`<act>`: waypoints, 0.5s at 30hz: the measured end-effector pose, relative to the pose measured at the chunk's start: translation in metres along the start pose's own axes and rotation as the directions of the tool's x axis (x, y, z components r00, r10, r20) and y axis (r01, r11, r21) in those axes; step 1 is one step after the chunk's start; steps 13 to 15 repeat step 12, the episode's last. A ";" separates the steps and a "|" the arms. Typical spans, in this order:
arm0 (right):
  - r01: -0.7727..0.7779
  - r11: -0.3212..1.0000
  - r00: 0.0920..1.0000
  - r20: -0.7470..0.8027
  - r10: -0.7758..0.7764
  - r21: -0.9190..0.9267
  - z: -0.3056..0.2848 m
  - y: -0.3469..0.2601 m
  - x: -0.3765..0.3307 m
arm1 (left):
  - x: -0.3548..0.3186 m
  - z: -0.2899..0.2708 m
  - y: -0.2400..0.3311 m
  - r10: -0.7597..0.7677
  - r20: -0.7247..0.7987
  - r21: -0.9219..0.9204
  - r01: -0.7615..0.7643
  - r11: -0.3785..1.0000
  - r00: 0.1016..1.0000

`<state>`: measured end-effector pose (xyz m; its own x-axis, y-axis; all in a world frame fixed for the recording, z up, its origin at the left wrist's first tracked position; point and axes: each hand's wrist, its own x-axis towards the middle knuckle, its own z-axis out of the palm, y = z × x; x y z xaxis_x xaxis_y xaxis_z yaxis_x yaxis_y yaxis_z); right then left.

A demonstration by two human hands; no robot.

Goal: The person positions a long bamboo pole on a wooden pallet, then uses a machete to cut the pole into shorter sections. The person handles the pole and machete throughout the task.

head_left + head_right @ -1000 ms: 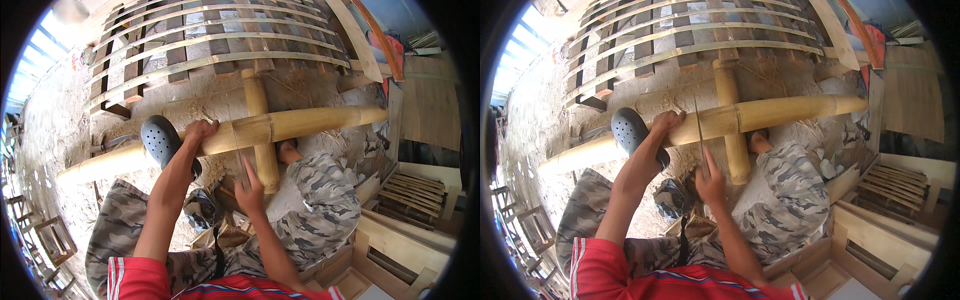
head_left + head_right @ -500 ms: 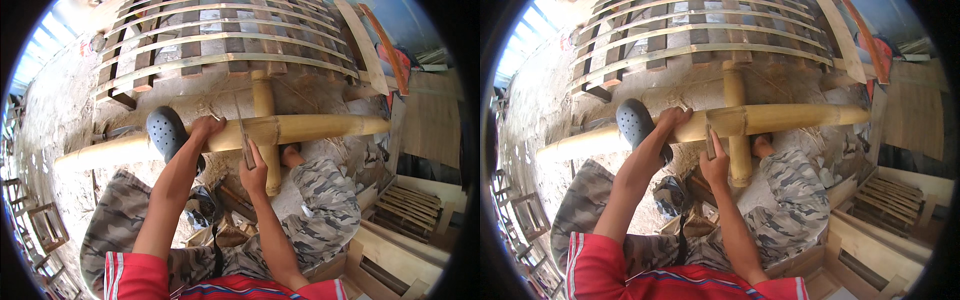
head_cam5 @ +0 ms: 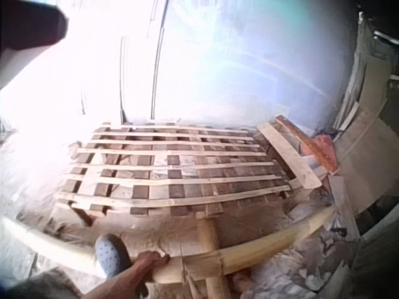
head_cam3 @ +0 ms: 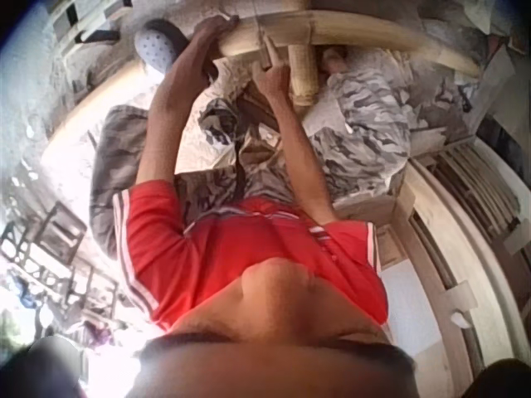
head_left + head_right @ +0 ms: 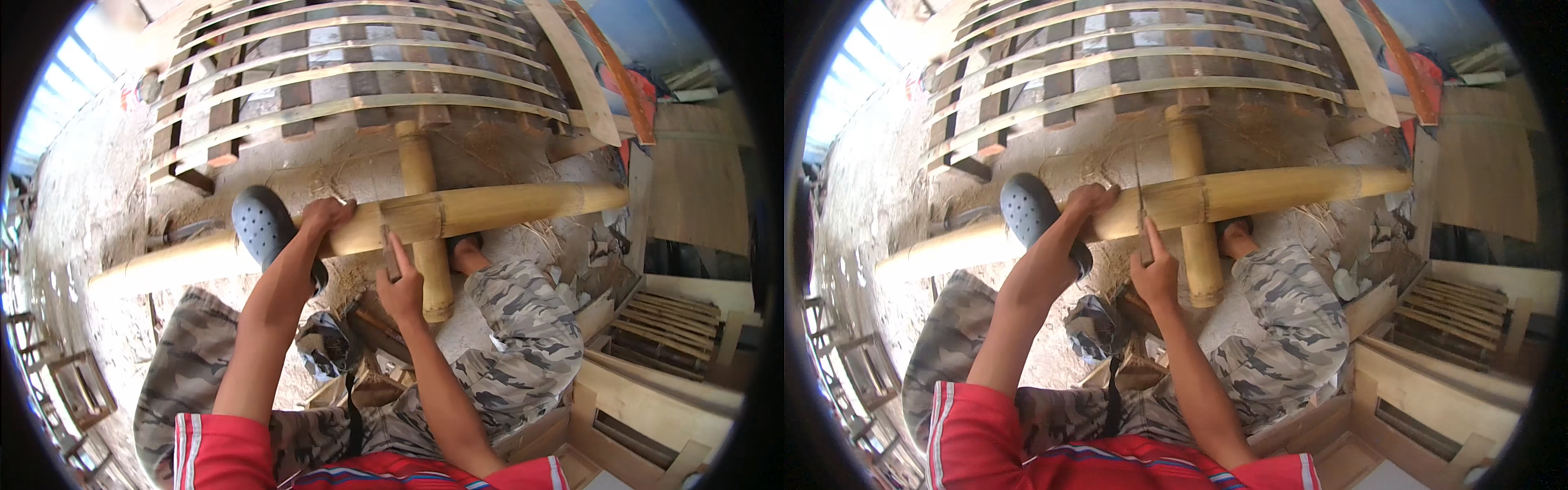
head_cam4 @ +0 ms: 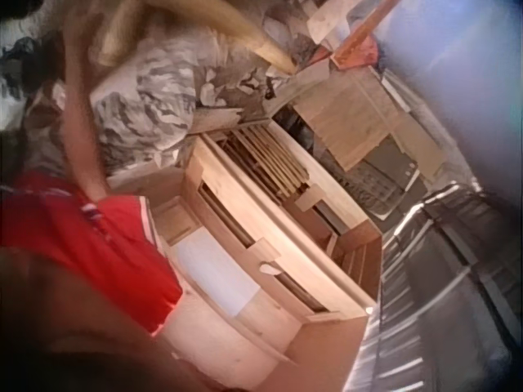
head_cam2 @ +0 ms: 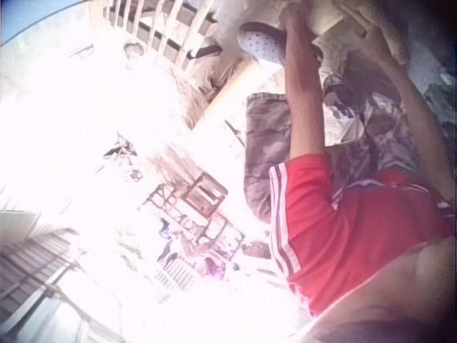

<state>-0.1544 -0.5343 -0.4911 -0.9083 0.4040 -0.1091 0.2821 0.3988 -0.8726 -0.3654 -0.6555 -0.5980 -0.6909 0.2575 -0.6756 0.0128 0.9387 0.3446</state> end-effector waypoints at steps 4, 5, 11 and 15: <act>0.099 0.995 0.994 -0.050 -0.100 -0.022 -0.025 0.000 -0.062 | -0.012 0.003 -0.006 0.021 -0.018 0.020 -0.021 1.000 1.000; 0.056 0.997 0.998 -0.012 -0.056 -0.045 -0.041 -0.019 -0.101 | -0.014 0.004 -0.007 0.030 -0.036 0.023 -0.029 0.999 0.999; -0.012 1.000 1.000 0.002 0.012 -0.009 -0.022 -0.007 -0.067 | -0.002 -0.003 -0.001 -0.018 -0.003 0.025 0.018 1.000 1.000; 0.064 0.992 0.998 -0.013 -0.063 0.106 -0.002 0.009 -0.022 | 0.000 -0.002 -0.001 -0.017 0.011 0.024 0.017 1.000 1.000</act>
